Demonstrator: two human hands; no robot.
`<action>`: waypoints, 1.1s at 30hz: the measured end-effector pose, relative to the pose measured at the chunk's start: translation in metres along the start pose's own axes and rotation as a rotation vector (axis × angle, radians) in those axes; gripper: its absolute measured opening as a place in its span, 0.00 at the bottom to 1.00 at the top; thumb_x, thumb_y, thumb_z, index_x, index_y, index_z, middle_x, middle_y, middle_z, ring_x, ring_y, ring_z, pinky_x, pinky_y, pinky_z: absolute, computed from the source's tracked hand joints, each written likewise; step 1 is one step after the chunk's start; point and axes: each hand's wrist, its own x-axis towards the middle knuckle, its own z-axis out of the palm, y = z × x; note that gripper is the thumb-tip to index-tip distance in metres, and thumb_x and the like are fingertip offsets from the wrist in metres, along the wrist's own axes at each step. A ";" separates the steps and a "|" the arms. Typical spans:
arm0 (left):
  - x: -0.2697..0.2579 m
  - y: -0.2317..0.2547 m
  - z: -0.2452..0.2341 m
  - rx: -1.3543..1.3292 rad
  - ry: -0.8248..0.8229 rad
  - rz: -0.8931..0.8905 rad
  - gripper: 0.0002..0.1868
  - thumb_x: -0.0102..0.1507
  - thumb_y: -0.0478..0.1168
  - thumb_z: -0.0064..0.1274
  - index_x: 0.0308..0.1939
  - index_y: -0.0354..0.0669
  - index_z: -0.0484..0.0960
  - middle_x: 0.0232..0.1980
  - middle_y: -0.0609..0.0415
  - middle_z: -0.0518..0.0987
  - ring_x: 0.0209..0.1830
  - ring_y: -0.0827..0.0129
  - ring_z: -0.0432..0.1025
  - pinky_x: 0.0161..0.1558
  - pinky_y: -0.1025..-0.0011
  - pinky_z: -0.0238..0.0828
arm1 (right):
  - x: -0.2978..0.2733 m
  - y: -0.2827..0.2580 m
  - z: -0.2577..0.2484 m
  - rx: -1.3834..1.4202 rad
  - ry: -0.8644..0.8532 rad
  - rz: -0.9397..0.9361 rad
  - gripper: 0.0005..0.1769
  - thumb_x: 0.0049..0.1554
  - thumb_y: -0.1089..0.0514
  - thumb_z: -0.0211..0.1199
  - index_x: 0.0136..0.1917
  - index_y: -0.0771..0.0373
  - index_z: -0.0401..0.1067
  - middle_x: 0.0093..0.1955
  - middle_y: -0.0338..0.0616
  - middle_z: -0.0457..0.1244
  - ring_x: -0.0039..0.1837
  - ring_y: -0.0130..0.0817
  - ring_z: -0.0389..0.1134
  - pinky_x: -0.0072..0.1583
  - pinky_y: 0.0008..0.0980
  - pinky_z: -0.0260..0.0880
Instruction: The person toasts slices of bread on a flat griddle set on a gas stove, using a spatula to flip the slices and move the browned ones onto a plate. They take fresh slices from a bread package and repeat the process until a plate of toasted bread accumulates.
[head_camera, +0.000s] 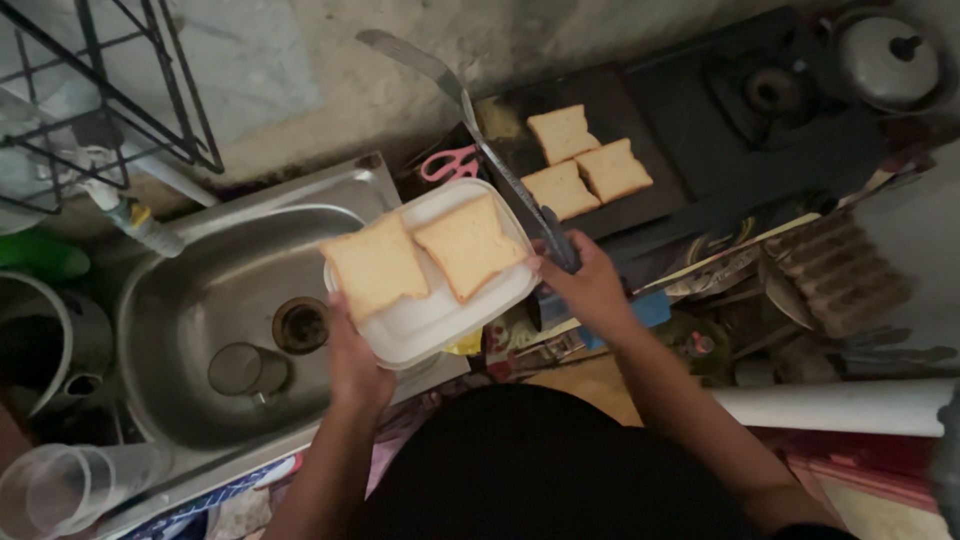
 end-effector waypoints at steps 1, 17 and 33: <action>0.000 0.000 0.000 0.038 0.017 -0.009 0.32 0.72 0.57 0.32 0.73 0.41 0.63 0.69 0.47 0.73 0.66 0.57 0.71 0.66 0.57 0.68 | -0.001 -0.002 0.002 -0.005 0.004 -0.003 0.18 0.55 0.54 0.71 0.54 0.64 0.71 0.45 0.40 0.69 0.43 0.28 0.70 0.45 0.31 0.73; 0.004 -0.066 0.086 0.450 -0.542 -0.088 0.31 0.71 0.55 0.38 0.71 0.39 0.64 0.58 0.44 0.80 0.46 0.64 0.77 0.44 0.65 0.73 | -0.057 -0.027 -0.185 0.354 0.495 0.151 0.13 0.57 0.66 0.64 0.52 0.59 0.63 0.50 0.43 0.65 0.53 0.38 0.70 0.57 0.39 0.76; 0.003 -0.137 0.076 1.170 -0.503 0.069 0.12 0.63 0.45 0.57 0.37 0.40 0.87 0.34 0.55 0.84 0.33 0.66 0.76 0.37 0.70 0.71 | 0.121 0.135 -0.299 0.684 1.016 -0.196 0.18 0.55 0.73 0.63 0.52 0.57 0.61 0.46 0.39 0.61 0.47 0.38 0.67 0.54 0.43 0.77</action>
